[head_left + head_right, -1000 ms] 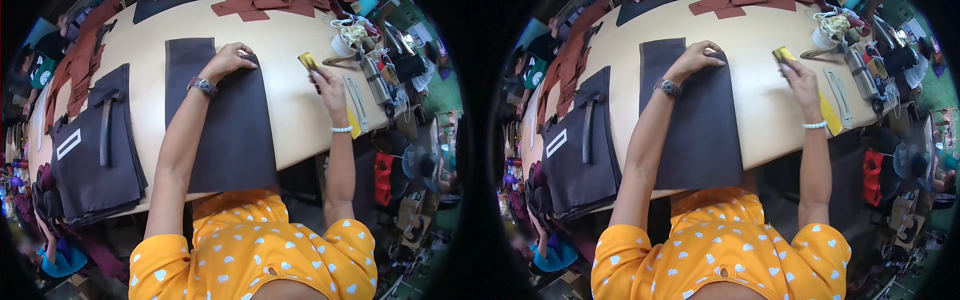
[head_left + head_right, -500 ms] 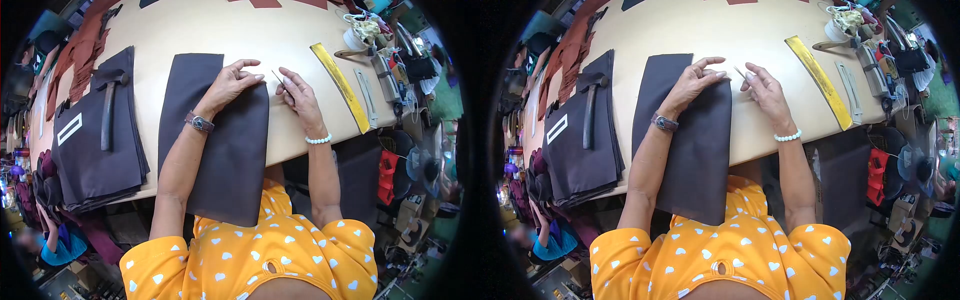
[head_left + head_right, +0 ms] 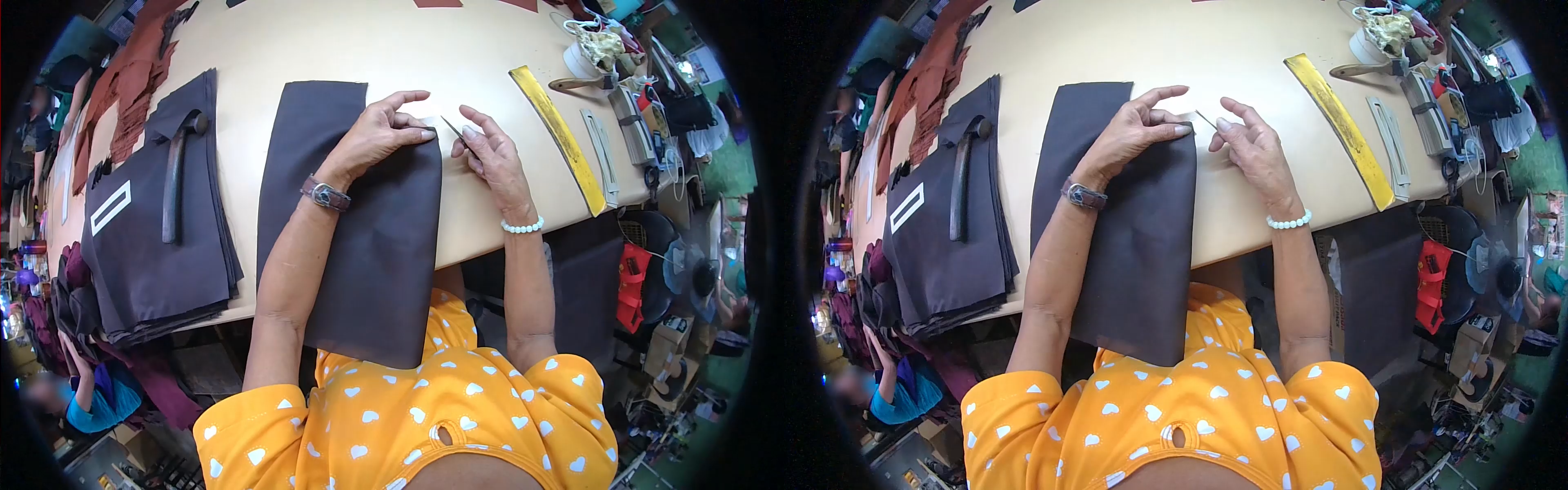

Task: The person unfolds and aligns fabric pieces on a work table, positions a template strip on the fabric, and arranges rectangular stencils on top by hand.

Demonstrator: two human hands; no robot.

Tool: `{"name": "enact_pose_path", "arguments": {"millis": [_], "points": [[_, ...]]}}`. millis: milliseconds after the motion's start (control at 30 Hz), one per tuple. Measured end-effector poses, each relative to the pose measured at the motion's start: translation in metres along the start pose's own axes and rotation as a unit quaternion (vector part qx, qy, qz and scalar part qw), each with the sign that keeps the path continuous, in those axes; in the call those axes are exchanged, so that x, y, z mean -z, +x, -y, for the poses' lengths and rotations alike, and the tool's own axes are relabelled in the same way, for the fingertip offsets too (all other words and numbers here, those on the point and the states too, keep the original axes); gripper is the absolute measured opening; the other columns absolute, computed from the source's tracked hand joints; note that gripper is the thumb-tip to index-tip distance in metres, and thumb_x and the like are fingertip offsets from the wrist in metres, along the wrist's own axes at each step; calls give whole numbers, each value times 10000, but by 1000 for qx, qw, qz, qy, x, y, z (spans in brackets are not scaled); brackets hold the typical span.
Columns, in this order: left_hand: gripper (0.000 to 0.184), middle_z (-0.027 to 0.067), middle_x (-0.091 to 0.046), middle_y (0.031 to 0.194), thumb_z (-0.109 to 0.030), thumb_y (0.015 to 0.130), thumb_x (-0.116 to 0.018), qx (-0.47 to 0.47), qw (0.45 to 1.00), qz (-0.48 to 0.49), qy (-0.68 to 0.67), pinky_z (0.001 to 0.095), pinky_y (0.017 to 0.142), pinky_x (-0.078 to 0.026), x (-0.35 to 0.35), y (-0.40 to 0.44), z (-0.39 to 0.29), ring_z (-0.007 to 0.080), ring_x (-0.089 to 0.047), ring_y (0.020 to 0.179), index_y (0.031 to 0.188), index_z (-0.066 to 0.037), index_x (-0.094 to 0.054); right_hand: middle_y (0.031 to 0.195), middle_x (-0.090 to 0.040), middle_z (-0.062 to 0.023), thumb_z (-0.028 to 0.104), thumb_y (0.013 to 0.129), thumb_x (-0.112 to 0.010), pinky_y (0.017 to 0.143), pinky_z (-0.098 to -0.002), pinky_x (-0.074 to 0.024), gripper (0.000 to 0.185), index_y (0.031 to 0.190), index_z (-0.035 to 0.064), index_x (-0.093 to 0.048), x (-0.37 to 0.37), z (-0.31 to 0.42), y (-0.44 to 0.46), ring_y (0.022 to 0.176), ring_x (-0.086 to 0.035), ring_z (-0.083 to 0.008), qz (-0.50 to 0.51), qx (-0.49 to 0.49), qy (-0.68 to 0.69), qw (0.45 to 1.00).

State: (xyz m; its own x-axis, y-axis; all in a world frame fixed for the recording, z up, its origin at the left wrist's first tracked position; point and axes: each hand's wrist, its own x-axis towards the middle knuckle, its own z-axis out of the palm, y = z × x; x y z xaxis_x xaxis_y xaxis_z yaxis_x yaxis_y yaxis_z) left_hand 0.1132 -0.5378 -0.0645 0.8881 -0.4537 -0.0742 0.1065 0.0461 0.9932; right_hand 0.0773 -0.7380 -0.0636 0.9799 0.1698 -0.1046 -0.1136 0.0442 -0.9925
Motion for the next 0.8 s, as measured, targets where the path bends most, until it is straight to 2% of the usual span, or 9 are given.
{"name": "enact_pose_path", "arguments": {"millis": [200,300,500,800], "points": [[569,55,-675,888,-76,790,-666,-14,1000,-11,-25,200,820,-431,-4,-1,-1,71,-594,840,1303,-37,-423,706,-601,3,234,887,-570,573,-174,-381,498,1284,-18,-405,0,-5,1,629,-500,-28,2,10,-26,1000],[570,54,-676,885,-74,790,-665,-21,999,-15,-29,197,818,-428,-4,-2,-1,69,-593,832,1305,-38,-423,714,-605,-3,228,888,-571,599,-181,-402,508,1290,-24,-390,1,-5,1,656,-529,-42,7,6,-38,999],[575,55,-677,882,-77,787,-670,-28,999,-13,-29,192,805,-430,-3,-1,0,62,-592,822,1307,-44,-426,717,-611,-17,217,882,-580,625,-193,-426,536,1299,-43,-366,0,-2,0,663,-542,-59,12,12,-50,999],[588,57,-679,876,-79,782,-677,-27,999,-14,-30,196,813,-433,-3,-1,2,67,-599,825,1312,-48,-422,675,-609,-12,214,874,-593,592,-178,-397,535,1293,-43,-380,-1,-1,-1,637,-527,-42,8,19,-56,998]]}}
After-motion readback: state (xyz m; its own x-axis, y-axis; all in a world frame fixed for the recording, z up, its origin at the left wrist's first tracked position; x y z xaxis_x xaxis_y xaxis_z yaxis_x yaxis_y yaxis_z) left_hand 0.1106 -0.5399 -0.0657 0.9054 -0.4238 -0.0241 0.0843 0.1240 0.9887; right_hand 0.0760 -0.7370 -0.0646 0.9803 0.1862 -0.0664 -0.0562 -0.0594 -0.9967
